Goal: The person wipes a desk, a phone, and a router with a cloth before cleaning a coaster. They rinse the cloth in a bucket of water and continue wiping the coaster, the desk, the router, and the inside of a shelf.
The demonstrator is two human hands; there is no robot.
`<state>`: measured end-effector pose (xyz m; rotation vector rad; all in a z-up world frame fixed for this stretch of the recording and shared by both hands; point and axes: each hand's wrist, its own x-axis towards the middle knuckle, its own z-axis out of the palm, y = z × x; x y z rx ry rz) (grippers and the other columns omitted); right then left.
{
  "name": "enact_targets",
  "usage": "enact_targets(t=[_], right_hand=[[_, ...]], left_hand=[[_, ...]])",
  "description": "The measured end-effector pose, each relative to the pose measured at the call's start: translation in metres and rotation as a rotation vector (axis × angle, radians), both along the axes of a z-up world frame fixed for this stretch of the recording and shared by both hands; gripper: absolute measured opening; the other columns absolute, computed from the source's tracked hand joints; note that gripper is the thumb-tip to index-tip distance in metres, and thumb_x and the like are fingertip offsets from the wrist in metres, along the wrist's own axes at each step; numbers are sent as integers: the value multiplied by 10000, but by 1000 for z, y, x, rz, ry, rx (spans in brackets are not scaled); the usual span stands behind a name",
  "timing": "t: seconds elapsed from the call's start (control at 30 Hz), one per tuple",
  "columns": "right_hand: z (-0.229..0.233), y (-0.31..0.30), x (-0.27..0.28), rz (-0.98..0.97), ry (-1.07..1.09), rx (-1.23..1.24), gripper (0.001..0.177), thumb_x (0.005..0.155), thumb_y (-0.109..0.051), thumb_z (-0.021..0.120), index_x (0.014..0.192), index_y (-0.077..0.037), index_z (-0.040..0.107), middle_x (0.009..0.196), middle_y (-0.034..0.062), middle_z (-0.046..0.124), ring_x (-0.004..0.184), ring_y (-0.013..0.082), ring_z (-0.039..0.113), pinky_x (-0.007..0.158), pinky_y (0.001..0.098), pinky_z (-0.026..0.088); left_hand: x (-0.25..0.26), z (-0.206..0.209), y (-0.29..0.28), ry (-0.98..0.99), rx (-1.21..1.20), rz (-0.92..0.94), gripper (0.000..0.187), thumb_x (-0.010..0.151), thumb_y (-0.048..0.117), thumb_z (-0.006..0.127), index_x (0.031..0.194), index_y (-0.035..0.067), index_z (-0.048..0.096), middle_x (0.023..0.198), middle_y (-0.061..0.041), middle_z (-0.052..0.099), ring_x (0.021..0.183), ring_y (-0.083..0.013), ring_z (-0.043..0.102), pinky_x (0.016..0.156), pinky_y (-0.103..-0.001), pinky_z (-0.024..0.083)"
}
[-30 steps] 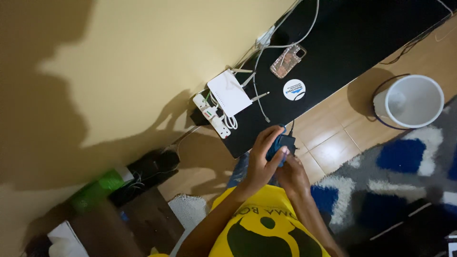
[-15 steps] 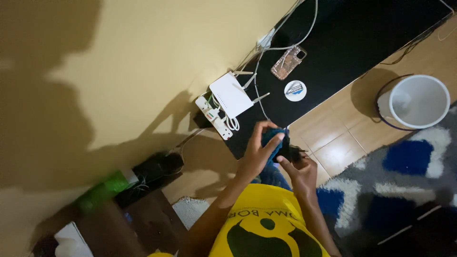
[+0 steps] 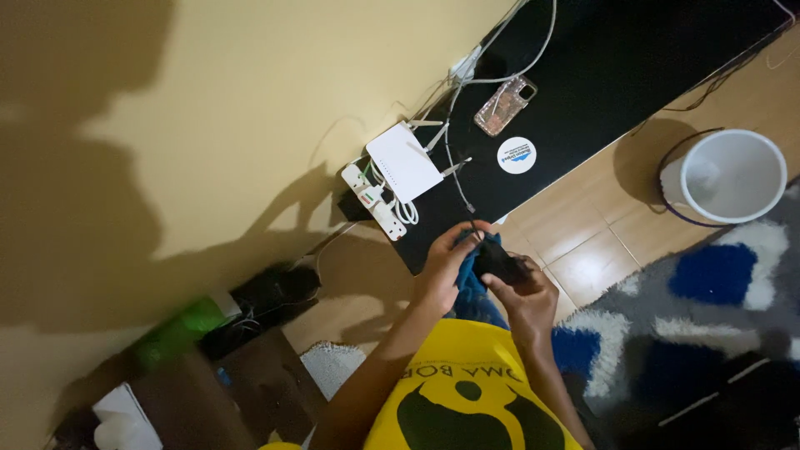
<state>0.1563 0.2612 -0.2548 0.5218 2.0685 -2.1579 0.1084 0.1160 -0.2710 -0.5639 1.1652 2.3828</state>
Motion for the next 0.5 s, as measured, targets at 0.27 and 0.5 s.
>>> enact_targets(t=[0.27, 0.5], right_hand=[[-64, 0, 6, -113, -316, -662, 297, 956, -261, 737, 1062, 2, 650, 953, 95, 713, 859, 188, 719, 830, 366, 602], [-58, -16, -2, -164, -269, -389, 330, 931, -278, 760, 1101, -2, 702, 973, 110, 726, 849, 217, 684, 664, 305, 583]], left_hand=[[23, 1, 29, 163, -77, 139, 527, 1068, 466, 459, 1309, 32, 636, 1151, -110, 693, 1032, -177, 673, 934, -313, 551], [55, -25, 41, 183, -433, 112, 758, 1001, 604, 506, 1516, 55, 418, 1275, -177, 558, 1164, -244, 579, 987, -403, 488]])
